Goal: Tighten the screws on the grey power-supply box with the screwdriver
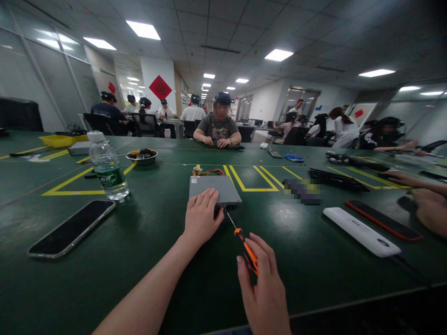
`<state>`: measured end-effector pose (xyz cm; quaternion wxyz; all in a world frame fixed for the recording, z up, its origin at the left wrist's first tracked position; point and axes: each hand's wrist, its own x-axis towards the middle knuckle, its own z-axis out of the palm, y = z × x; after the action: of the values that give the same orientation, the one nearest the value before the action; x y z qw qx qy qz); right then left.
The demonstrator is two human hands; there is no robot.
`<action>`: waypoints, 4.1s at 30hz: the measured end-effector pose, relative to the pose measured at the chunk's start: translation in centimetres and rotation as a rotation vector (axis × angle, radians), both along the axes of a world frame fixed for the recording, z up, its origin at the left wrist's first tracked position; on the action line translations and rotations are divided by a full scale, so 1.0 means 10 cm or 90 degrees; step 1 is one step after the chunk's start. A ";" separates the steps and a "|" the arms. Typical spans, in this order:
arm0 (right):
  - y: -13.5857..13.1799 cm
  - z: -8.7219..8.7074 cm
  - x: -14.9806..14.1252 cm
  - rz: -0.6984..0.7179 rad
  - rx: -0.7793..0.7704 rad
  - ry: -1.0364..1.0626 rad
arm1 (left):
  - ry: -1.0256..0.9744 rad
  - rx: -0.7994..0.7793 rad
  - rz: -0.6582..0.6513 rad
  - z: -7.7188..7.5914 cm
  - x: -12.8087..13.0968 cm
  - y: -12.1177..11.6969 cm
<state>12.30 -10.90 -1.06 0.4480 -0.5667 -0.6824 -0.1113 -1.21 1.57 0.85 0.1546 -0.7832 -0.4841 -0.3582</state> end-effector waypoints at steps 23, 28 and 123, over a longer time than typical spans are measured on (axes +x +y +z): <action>0.00 -0.13 -0.04 -0.030 -0.066 0.144 | -0.007 -0.003 -0.002 0.01 0.01 0.00; -0.03 -0.17 0.03 -0.022 -0.073 0.145 | -0.008 -0.010 0.002 0.02 0.01 -0.01; 0.01 0.00 0.25 -0.107 -0.029 0.051 | 0.008 -0.019 0.007 0.01 0.01 0.00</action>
<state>14.85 -10.82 -1.09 0.4512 -0.6358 -0.6166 -0.1100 -1.14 1.55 0.95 0.1481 -0.7849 -0.4926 -0.3455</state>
